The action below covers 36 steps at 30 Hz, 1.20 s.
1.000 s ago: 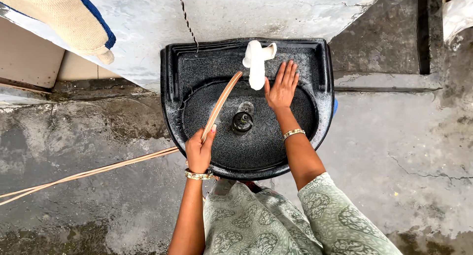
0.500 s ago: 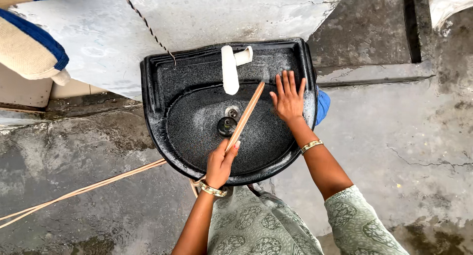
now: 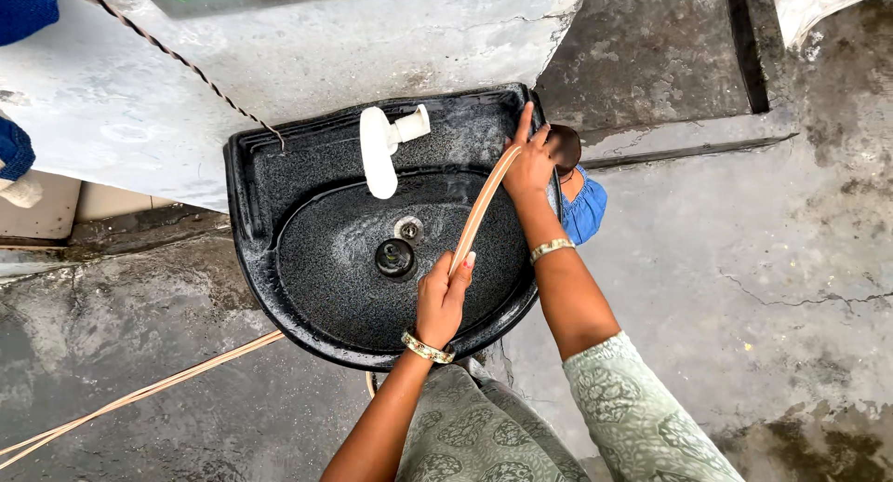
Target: The person washes a broom and a plastic pipe with water from a hose on a concrete surface, then rinses hands and a small container at an outdoor sink.
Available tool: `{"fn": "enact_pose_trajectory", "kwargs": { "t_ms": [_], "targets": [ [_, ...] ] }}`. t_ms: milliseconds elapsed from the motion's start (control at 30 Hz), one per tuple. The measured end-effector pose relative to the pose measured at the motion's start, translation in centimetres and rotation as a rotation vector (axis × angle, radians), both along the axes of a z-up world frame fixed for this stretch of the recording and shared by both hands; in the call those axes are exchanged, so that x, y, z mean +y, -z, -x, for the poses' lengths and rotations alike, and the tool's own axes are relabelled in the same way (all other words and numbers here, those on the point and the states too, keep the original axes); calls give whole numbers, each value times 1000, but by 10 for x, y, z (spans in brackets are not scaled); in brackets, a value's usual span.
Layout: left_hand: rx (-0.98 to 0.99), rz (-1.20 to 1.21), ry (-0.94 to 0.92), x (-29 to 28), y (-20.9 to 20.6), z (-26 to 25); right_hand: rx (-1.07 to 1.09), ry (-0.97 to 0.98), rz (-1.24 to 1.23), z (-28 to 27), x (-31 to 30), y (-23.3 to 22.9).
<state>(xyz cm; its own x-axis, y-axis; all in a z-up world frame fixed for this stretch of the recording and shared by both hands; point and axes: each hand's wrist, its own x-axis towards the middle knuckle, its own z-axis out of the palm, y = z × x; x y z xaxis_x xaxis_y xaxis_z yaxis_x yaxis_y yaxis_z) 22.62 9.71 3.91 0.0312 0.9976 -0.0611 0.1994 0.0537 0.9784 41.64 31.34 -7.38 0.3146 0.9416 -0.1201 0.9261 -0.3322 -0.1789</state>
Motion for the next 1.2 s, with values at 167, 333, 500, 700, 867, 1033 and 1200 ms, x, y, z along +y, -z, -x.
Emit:
{"fn": "enact_pose_trajectory", "kwargs": {
  "t_ms": [167, 333, 500, 700, 867, 1033, 1200],
  "targets": [
    [20, 62, 32, -8, 3, -10, 145, -16, 13, -20, 59, 6],
    [-44, 72, 66, -21, 8, -8, 319, -180, -390, -60, -35, 47],
    [15, 113, 106, -45, 20, -5, 166, -75, -406, -34, -184, 50],
    [96, 71, 194, -67, 18, 6, 117, 45, -193, -24, -128, 7],
    [52, 109, 203, -79, 13, 17, 206, -191, -289, -35, -105, -13],
    [54, 140, 194, -99, 15, 43, 210, -680, -314, -50, -196, -12],
    [137, 100, 269, -136, 17, 104, 71, -1036, -87, -19, -279, 10]
  ]
}}
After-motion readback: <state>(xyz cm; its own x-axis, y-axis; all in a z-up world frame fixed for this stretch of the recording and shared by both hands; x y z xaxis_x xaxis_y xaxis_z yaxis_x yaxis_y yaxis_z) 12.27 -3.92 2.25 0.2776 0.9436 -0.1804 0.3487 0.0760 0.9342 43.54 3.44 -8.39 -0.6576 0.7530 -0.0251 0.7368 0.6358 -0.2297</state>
